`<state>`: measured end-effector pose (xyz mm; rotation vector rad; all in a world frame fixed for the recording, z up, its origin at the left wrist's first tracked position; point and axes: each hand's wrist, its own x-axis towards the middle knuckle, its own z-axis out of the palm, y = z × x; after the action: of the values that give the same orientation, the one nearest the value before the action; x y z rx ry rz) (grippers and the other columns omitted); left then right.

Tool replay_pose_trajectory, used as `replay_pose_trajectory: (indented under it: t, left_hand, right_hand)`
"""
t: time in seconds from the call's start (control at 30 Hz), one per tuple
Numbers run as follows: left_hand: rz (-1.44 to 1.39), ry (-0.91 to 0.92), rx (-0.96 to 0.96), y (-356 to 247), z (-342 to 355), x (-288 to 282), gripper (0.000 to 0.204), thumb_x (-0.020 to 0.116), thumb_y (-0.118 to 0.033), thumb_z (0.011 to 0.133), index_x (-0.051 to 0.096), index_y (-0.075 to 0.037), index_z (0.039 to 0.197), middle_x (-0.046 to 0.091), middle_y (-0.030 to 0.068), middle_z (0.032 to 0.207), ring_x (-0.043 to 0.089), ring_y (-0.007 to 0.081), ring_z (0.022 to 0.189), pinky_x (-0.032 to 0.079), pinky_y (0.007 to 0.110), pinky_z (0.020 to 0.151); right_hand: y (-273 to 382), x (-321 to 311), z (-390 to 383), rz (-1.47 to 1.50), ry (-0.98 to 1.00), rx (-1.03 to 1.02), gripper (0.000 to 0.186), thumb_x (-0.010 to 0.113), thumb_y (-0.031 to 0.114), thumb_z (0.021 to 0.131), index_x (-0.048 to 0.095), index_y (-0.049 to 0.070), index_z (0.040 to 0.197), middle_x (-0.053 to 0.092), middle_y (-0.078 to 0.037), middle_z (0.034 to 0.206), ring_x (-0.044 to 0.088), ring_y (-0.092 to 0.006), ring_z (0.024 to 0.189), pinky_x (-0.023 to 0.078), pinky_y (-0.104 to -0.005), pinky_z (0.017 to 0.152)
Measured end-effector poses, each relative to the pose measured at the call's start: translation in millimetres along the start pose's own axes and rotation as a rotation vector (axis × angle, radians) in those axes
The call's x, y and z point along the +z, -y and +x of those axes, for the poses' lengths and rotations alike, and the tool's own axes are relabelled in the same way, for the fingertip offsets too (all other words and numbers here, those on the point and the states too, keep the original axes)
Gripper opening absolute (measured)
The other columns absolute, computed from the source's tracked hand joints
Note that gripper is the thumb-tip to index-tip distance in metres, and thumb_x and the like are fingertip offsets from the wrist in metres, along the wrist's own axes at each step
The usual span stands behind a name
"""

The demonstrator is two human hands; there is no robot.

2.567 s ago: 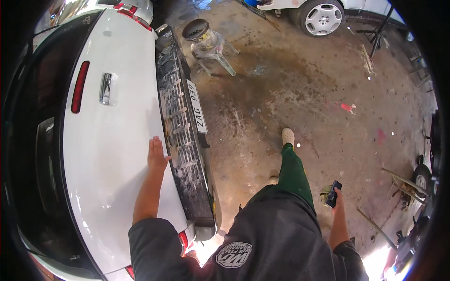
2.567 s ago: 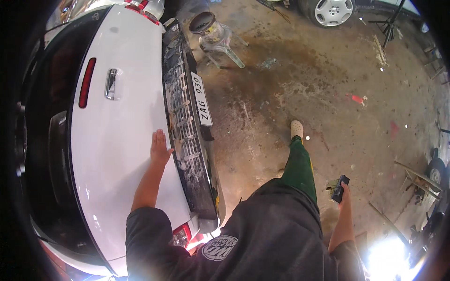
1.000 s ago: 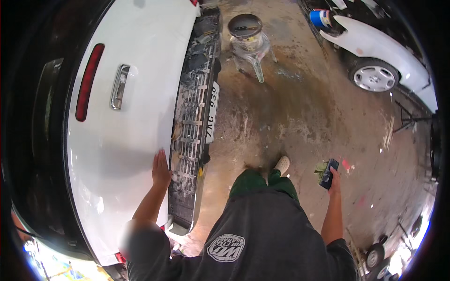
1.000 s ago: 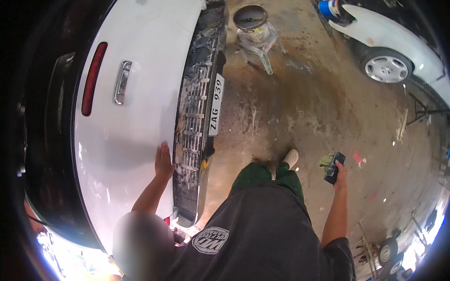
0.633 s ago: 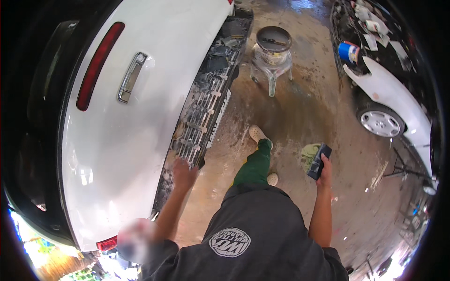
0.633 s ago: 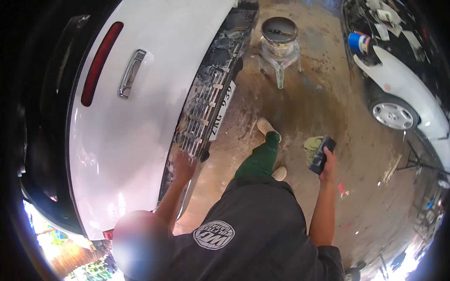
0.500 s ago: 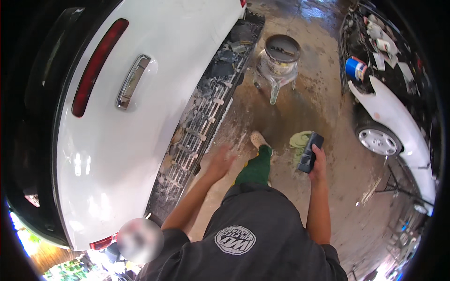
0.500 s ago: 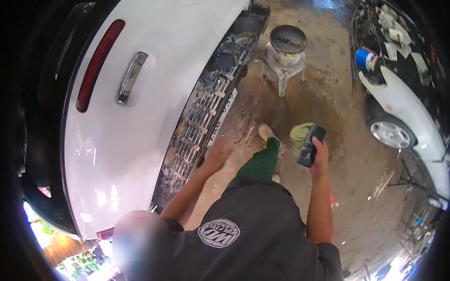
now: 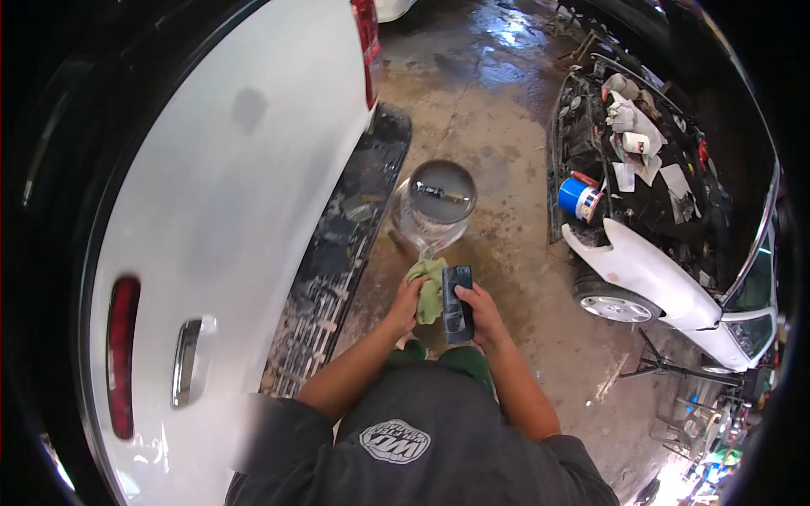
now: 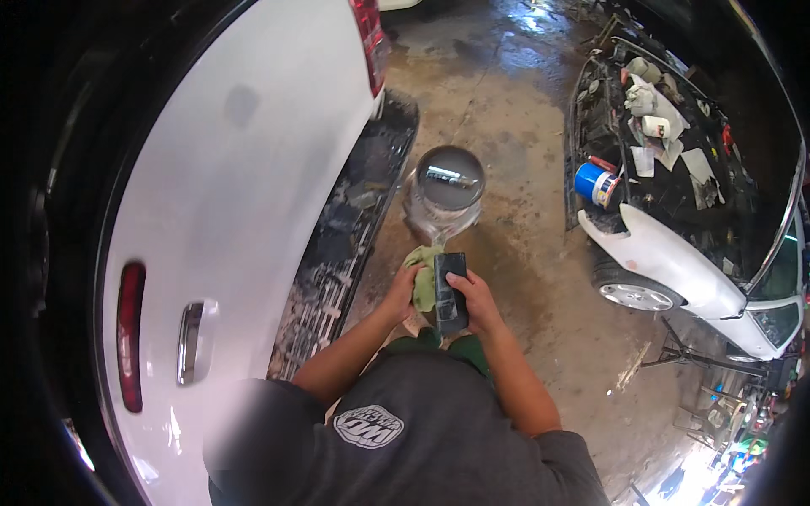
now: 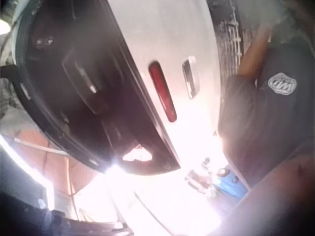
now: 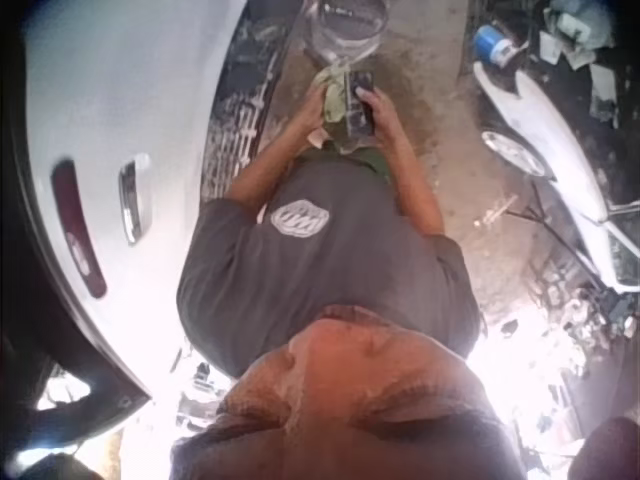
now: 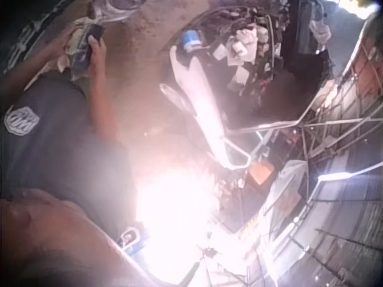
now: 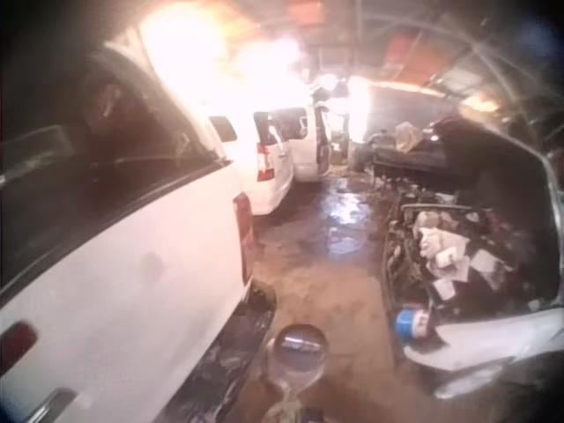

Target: The person sands the white body of a pickup truck using a sanding block, periodically rinsing the block in a bucket of water.

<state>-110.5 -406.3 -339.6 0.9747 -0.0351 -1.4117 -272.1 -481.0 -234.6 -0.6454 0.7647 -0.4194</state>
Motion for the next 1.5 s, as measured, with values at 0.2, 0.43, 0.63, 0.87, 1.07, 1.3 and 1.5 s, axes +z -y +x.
replay_pose_trajectory:
  t: [0.2, 0.43, 0.63, 0.87, 1.07, 1.3, 1.5]
  left_hand:
    - [-0.147, -0.134, -0.070, -30.3, 84.7, -20.5, 0.032, 0.047, -0.021, 0.104, 0.056, -0.007, 0.131, 0.068, 0.0123, 0.119, 0.071, 0.0258, 0.100, 0.060, 0.041, 0.085]
    - [0.325, -0.355, 0.152, -52.6, 225.0, 38.3, 0.045, 0.061, -0.015, 0.096, 0.053, -0.007, 0.139, 0.063, 0.0175, 0.129, 0.066, 0.0307, 0.114, 0.055, 0.043, 0.095]
    - [1.324, -0.623, 0.120, -44.4, 304.2, 31.3, 0.065, 0.064, -0.008, 0.088, 0.045, -0.012, 0.150, 0.042, 0.0247, 0.151, 0.048, 0.0413, 0.132, 0.047, 0.046, 0.106]
    - [1.590, -0.492, -0.320, -17.5, 364.8, 48.3, 0.056, 0.064, -0.017, 0.089, 0.054, -0.014, 0.144, 0.037, 0.0243, 0.155, 0.044, 0.0430, 0.136, 0.044, 0.048, 0.110]
    - [1.479, -0.438, -0.472, -19.9, 358.6, 44.0, 0.056, 0.060, -0.029, 0.092, 0.052, -0.009, 0.144, 0.044, 0.0237, 0.152, 0.041, 0.0412, 0.141, 0.039, 0.049, 0.114]
    - [0.477, -0.825, -0.064, 3.1, 287.3, 66.9, 0.075, 0.058, -0.052, 0.097, 0.045, 0.002, 0.148, 0.049, 0.0236, 0.149, 0.045, 0.0360, 0.141, 0.036, 0.043, 0.117]
    - [-0.495, -0.548, 0.422, -9.5, 191.4, 127.8, 0.056, 0.053, -0.045, 0.105, 0.049, -0.003, 0.143, 0.063, 0.0126, 0.128, 0.062, 0.0228, 0.117, 0.048, 0.036, 0.103]
  right_hand:
    - [63.7, -15.0, 84.5, -0.097, -0.280, -0.091, 0.026, 0.064, 0.023, 0.099, 0.060, 0.004, 0.115, 0.066, -0.005, 0.092, 0.067, -0.0147, 0.075, 0.058, -0.0306, 0.066]
    - [110.1, -131.4, 280.3, -0.764, -0.298, -0.231, 0.036, 0.061, 0.029, 0.096, 0.060, -0.002, 0.115, 0.071, -0.014, 0.099, 0.069, -0.0283, 0.087, 0.053, -0.0427, 0.081]
    - [114.0, -103.9, 396.0, -1.246, -0.156, -0.104, 0.042, 0.059, 0.026, 0.097, 0.056, -0.003, 0.127, 0.066, -0.033, 0.115, 0.061, -0.0529, 0.109, 0.049, -0.0529, 0.091]
    - [73.2, -148.2, 479.9, -1.458, -0.054, 0.126, 0.044, 0.059, 0.025, 0.097, 0.054, -0.003, 0.131, 0.065, -0.037, 0.114, 0.060, -0.0532, 0.112, 0.049, -0.0554, 0.095]
    - [86.1, -140.2, 475.1, -1.504, -0.043, 0.259, 0.042, 0.061, 0.022, 0.092, 0.058, -0.008, 0.122, 0.064, -0.036, 0.116, 0.060, -0.0506, 0.114, 0.047, -0.0531, 0.098]
    - [133.0, -129.2, 404.7, -0.391, -0.085, 0.112, 0.028, 0.060, 0.014, 0.098, 0.057, 0.000, 0.122, 0.068, -0.014, 0.111, 0.067, -0.0272, 0.104, 0.055, -0.0397, 0.089]
    - [140.7, -68.3, 298.1, -0.125, 0.101, 0.371, 0.024, 0.058, 0.013, 0.102, 0.055, 0.004, 0.124, 0.068, -0.009, 0.111, 0.069, -0.0239, 0.101, 0.059, -0.0398, 0.087]
